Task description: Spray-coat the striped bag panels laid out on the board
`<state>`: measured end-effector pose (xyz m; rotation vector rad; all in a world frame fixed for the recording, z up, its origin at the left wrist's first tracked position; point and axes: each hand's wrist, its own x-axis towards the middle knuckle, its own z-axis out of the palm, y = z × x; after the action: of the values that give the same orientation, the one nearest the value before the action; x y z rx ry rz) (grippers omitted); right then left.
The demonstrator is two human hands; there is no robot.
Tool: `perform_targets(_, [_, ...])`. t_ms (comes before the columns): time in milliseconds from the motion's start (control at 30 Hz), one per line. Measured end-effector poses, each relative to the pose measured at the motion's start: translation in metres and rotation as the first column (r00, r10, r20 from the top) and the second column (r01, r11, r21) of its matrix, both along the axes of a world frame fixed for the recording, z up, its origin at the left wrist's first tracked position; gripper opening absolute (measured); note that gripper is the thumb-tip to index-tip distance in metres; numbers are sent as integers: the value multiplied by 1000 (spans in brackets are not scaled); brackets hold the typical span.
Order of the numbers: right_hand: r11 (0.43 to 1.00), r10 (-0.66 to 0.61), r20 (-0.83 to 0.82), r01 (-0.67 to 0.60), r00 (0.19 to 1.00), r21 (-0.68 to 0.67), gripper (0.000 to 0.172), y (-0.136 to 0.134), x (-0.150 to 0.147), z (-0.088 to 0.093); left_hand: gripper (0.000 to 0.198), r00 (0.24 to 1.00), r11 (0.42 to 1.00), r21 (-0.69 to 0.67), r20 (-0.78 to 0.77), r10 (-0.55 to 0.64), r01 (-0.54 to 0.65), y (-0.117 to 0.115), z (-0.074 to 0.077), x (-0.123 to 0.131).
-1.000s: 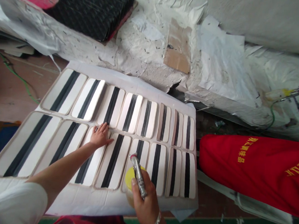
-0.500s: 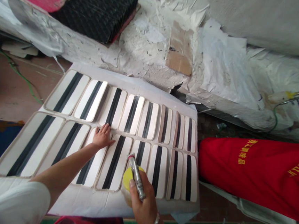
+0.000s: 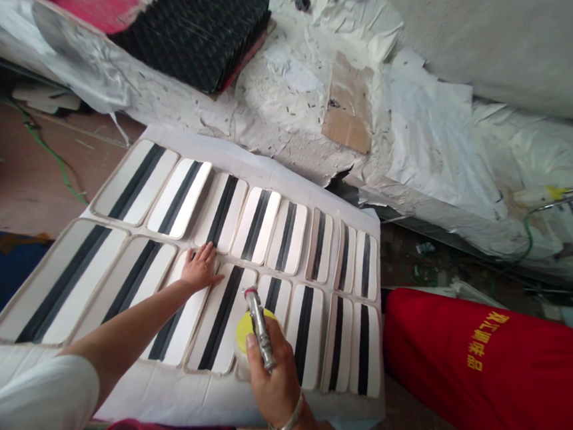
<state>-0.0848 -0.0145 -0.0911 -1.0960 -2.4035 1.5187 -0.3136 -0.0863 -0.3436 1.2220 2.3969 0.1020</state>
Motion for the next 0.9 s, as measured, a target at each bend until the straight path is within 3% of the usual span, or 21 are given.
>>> perform_targets(233, [998,30,60,-27,998,-62,22,-2,6,-2,89,1000,999,-31,3,-16,16,0,5,0])
perform_targets(433, [1000,-4,41,5,999,-25,27,-3,10,-6,89,1000,1000,-18,17,-11,11,0,1,-1])
perform_targets(600, [996,-62,-6,62,998,65,34,2,-1,-7,87,1000,1000,2,13,-4,4,1,2,1])
perform_targets(900, [993,-66,-76,74,995,97,32,16,-27,-2,83,1000,1000,-9,15,-7,7,1,4,1])
